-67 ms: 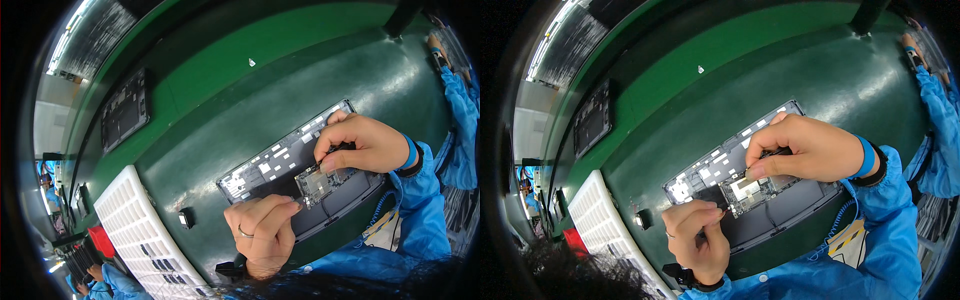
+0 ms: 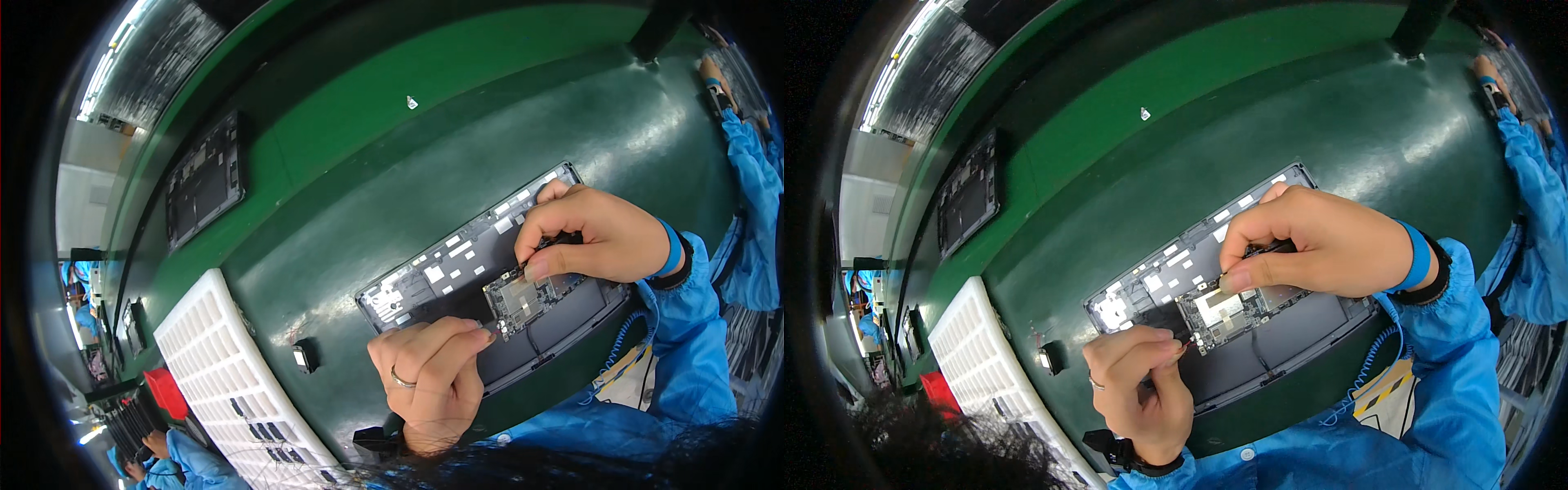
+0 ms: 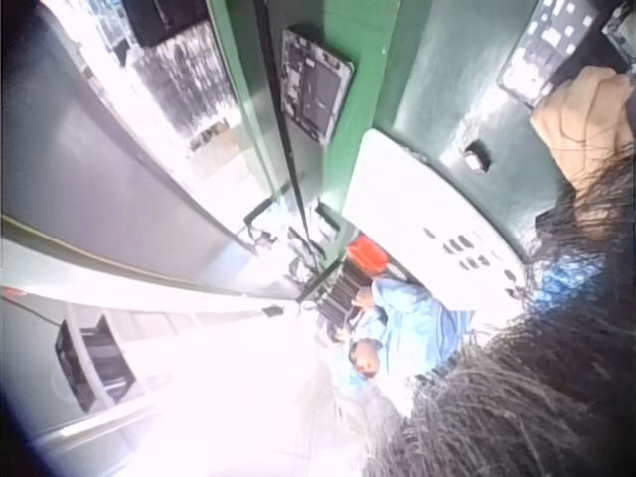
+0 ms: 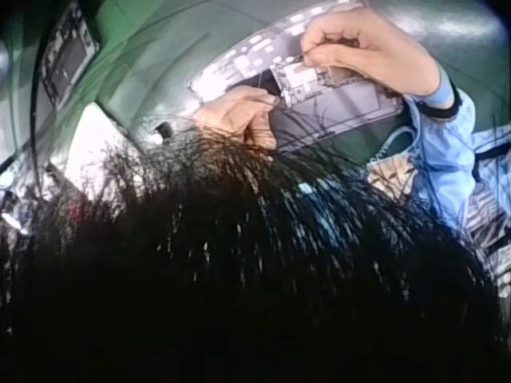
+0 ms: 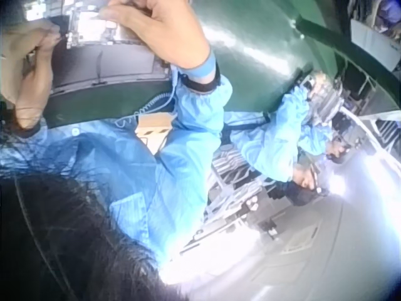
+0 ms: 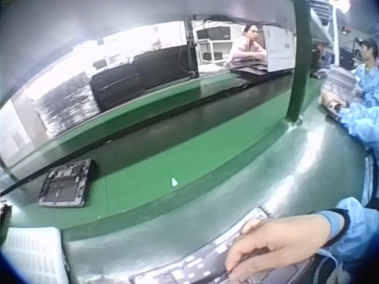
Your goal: Assembling internal components and cables into a tablet or electronic device on a production line.
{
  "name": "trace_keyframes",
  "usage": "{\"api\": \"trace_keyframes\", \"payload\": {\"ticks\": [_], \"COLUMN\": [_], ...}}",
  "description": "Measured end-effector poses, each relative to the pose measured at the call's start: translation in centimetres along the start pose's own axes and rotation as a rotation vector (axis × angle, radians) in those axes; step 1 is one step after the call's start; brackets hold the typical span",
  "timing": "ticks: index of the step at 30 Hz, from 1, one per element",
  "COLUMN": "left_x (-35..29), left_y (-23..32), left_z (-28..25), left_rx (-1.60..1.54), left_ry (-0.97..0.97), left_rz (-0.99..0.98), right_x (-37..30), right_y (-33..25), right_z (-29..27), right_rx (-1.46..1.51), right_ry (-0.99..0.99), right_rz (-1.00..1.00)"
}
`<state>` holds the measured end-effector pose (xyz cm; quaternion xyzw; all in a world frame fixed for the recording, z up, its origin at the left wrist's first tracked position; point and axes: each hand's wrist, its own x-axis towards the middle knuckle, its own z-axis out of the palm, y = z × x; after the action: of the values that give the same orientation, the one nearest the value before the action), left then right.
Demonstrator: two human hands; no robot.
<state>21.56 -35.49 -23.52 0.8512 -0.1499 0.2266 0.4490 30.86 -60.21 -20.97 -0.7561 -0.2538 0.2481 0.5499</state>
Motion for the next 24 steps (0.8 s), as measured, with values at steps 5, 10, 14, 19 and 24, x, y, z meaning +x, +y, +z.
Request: {"api": "trace_keyframes", "payload": {"ticks": [5, 10, 14, 19, 24], "left_x": [0.1, 0.3, 0.4, 0.5, 0.5], "left_y": [0.1, 0.3, 0.5, 0.4, 0.5], "left_z": [0.4, 0.6, 0.9, 1.0, 1.3], "left_rx": [-0.004, 0.043, 0.055, 0.094, 0.122], "left_ry": [0.007, 0.001, 0.013, -0.007, -0.021], "left_rz": [-0.011, -0.008, -0.030, -0.024, -0.018], "right_x": [-0.1, -0.2, -0.2, -0.2, -0.3], "right_y": [0.2, 0.2, 0.4, 0.5, 0.7], "right_z": [-0.4, -0.6, -0.9, -1.1, -1.5], "right_rx": [0.019, 0.018, 0.017, 0.033, 0.072], "right_ry": [-0.005, -0.001, -0.003, -0.004, -0.017], "right_rz": [0.031, 0.036, 0.035, 0.056, 0.084]}}
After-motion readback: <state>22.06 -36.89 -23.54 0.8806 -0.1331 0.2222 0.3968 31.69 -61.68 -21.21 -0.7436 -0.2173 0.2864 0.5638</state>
